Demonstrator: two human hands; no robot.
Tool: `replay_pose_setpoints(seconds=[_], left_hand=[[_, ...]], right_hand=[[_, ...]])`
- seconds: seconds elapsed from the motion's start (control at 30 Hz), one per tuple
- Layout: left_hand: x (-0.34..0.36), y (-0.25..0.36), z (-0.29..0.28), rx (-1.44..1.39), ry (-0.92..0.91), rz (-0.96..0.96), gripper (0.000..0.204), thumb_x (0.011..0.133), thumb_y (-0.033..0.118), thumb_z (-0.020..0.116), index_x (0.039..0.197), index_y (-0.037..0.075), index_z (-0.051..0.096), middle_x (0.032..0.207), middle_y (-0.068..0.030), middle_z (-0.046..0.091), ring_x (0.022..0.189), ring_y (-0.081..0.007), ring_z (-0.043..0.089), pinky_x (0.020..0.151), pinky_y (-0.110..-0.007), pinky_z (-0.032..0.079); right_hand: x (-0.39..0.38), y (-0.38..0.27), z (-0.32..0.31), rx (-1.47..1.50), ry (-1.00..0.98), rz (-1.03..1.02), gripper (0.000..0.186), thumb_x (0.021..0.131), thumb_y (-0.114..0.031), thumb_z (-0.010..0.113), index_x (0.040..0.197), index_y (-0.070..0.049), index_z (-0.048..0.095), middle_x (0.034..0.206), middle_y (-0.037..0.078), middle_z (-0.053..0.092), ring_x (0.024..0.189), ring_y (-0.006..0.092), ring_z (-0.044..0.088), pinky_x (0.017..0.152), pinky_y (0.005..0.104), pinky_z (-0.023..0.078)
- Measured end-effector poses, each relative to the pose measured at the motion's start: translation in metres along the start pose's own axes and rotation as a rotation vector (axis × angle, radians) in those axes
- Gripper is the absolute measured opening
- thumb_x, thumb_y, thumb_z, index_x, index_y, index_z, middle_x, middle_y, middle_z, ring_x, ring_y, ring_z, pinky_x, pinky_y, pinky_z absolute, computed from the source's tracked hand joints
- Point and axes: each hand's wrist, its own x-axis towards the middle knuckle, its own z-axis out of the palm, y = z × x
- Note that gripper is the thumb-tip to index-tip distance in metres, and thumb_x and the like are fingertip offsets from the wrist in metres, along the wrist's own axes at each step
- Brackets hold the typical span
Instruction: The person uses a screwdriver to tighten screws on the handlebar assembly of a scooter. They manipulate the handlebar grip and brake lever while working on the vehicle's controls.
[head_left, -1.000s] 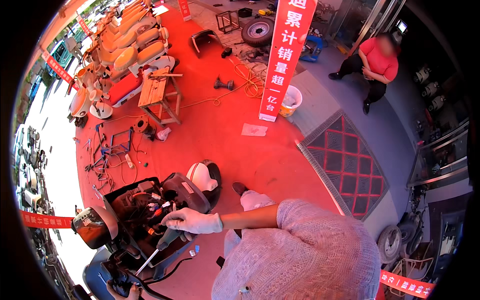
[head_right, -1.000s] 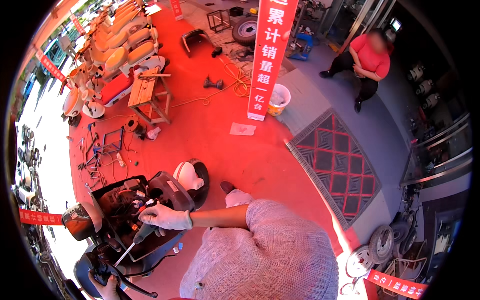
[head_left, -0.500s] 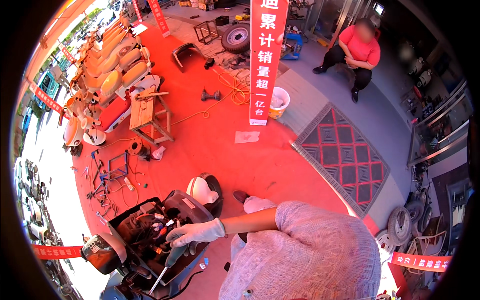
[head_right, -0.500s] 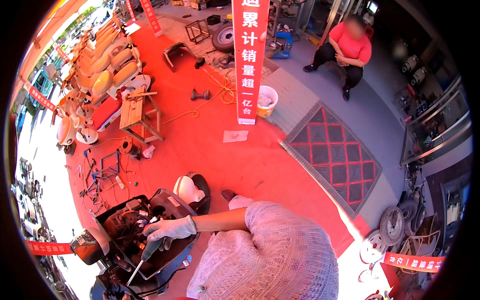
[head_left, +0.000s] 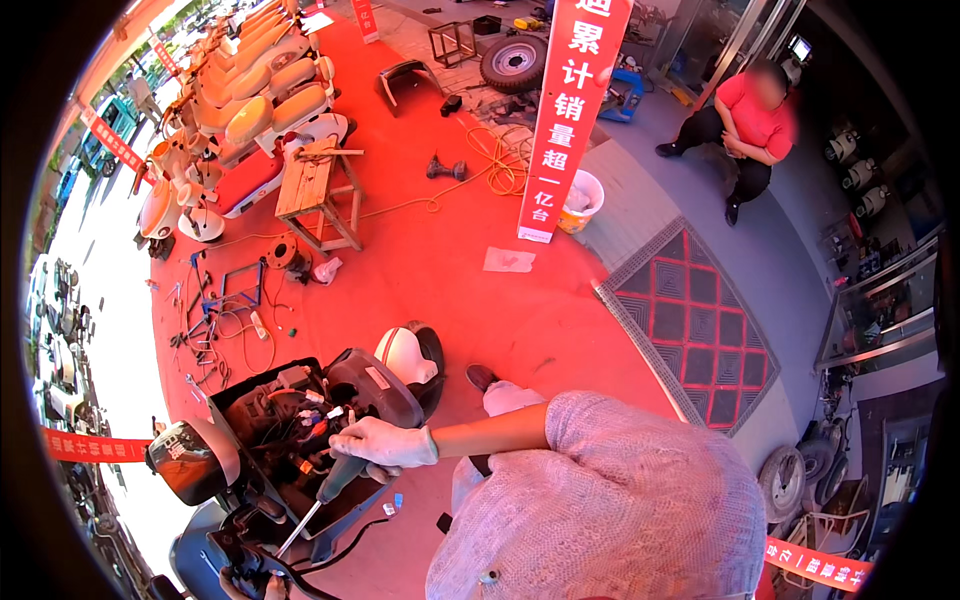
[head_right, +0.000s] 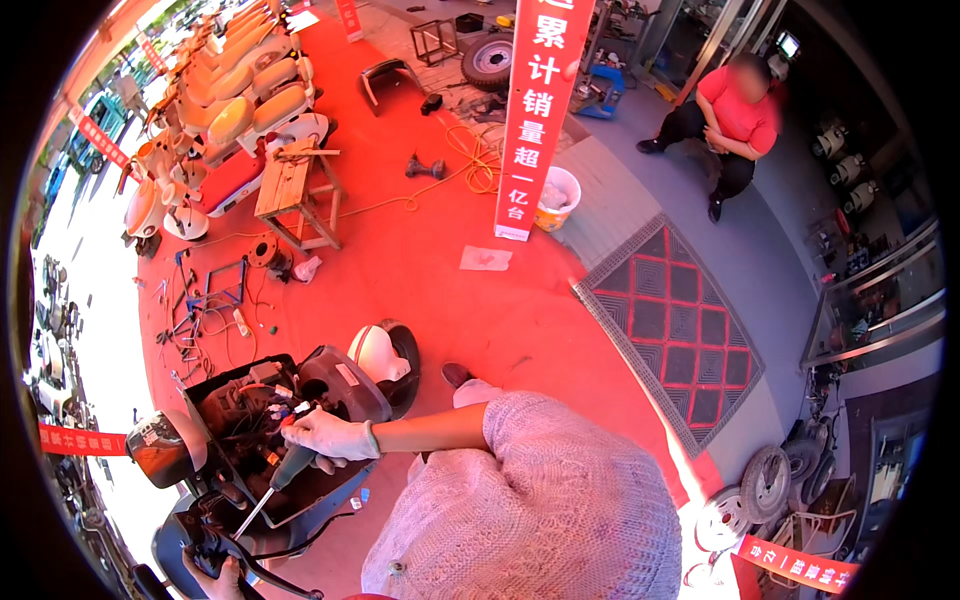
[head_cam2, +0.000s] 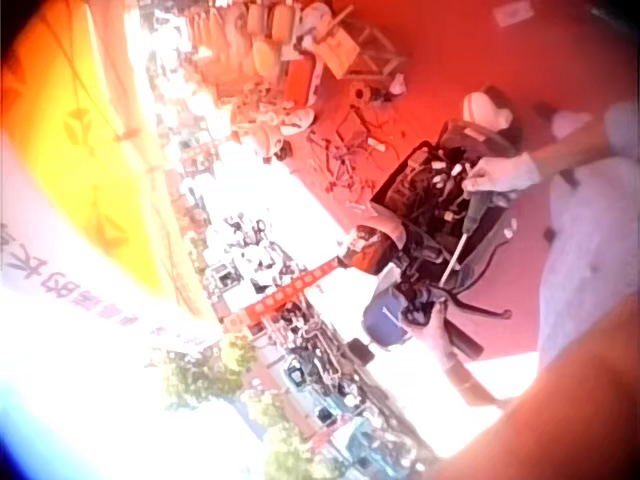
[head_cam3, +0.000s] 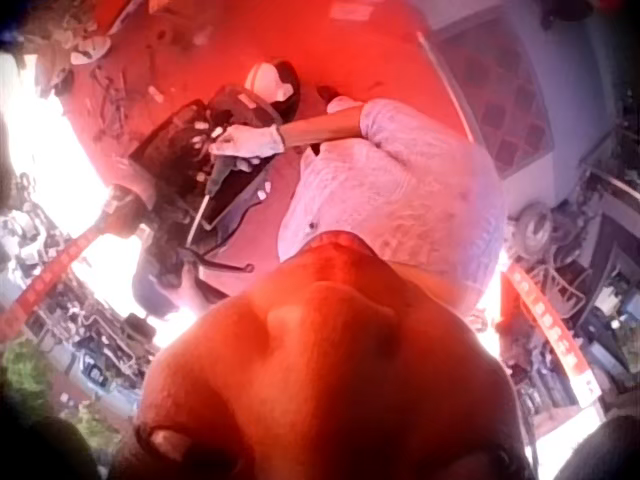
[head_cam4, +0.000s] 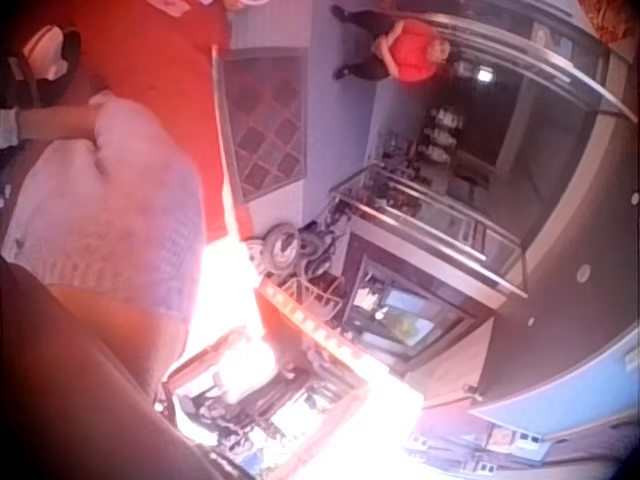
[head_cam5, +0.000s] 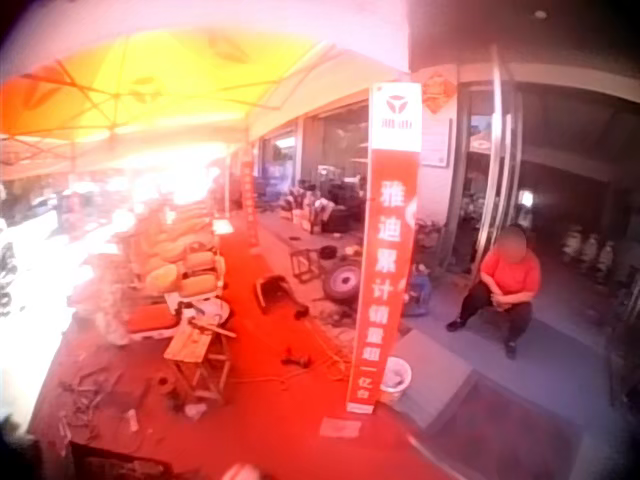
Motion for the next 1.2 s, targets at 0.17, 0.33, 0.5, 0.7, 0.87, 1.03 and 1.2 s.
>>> replay_pose_setpoints(seconds=[0.17, 0.33, 0.5, 0.7, 0.87, 1.03, 1.2], left_hand=[[-0.002, 0.005, 0.002, -0.053, -0.030, -0.010, 0.095, 0.067, -0.010, 0.074, 0.145, -0.001, 0.020, 0.133, -0.0207, 0.045, 0.117, -0.0288, 0.050, 0.099, -0.040, 0.046], [-0.002, 0.006, 0.002, -0.019, -0.026, -0.044, 0.098, 0.066, -0.009, 0.075, 0.146, -0.001, 0.018, 0.133, -0.0208, 0.045, 0.116, -0.0288, 0.051, 0.098, -0.040, 0.046], [-0.034, 0.008, 0.004, -0.178, 0.149, -0.161, 0.081, 0.071, 0.003, 0.071, 0.140, 0.006, 0.029, 0.110, -0.0108, 0.057, 0.091, -0.0184, 0.059, 0.078, -0.027, 0.051], [-0.004, 0.052, 0.023, 0.060, 0.007, -0.123, 0.066, 0.071, 0.007, 0.069, 0.129, 0.001, 0.038, 0.102, -0.0089, 0.056, 0.084, -0.0118, 0.059, 0.076, -0.024, 0.051], [-0.019, 0.052, 0.012, 0.124, 0.086, -0.166, 0.070, 0.066, 0.014, 0.073, 0.128, 0.001, 0.042, 0.105, -0.0090, 0.058, 0.082, -0.0115, 0.059, 0.076, -0.025, 0.050], [-0.019, 0.049, 0.011, 0.084, 0.061, -0.155, 0.077, 0.067, 0.013, 0.075, 0.133, 0.000, 0.037, 0.103, -0.0099, 0.054, 0.087, -0.0157, 0.061, 0.080, -0.028, 0.052], [-0.021, 0.045, 0.012, 0.070, 0.066, -0.136, 0.077, 0.068, 0.013, 0.074, 0.134, -0.001, 0.036, 0.108, -0.0122, 0.057, 0.089, -0.0157, 0.061, 0.082, -0.028, 0.052]], right_hand=[[0.015, 0.026, -0.013, 0.038, -0.146, -0.296, 0.040, 0.098, -0.030, 0.051, 0.122, 0.002, 0.052, 0.097, 0.010, 0.064, 0.062, 0.0129, 0.060, 0.049, 0.0238, 0.048], [-0.002, -0.002, -0.006, 0.031, -0.032, 0.091, 0.045, 0.098, -0.036, 0.049, 0.119, 0.003, 0.052, 0.093, 0.009, 0.065, 0.056, 0.0133, 0.058, 0.046, 0.0233, 0.046], [0.009, 0.015, 0.004, 0.168, -0.121, -0.084, 0.040, 0.099, -0.030, 0.049, 0.127, -0.001, 0.049, 0.082, 0.007, 0.063, 0.054, 0.0129, 0.058, 0.045, 0.0236, 0.047], [-0.004, -0.003, -0.011, -0.078, -0.036, -0.073, 0.046, 0.099, -0.037, 0.049, 0.127, 0.000, 0.049, 0.080, 0.007, 0.060, 0.059, 0.0105, 0.060, 0.046, 0.0212, 0.046], [0.002, -0.006, 0.001, -0.068, -0.087, -0.104, 0.044, 0.101, -0.031, 0.046, 0.130, 0.001, 0.048, 0.079, 0.007, 0.060, 0.056, 0.0062, 0.054, 0.047, 0.0175, 0.040], [0.004, 0.001, 0.013, -0.011, 0.079, -0.054, 0.047, 0.101, -0.037, 0.043, 0.126, 0.001, 0.051, 0.078, 0.007, 0.060, 0.050, 0.0052, 0.051, 0.036, 0.0173, 0.032], [0.003, 0.003, -0.010, 0.014, -0.161, 0.074, 0.051, 0.100, -0.036, 0.044, 0.131, 0.004, 0.046, 0.087, 0.009, 0.061, 0.058, 0.0080, 0.056, 0.044, 0.0177, 0.040]])
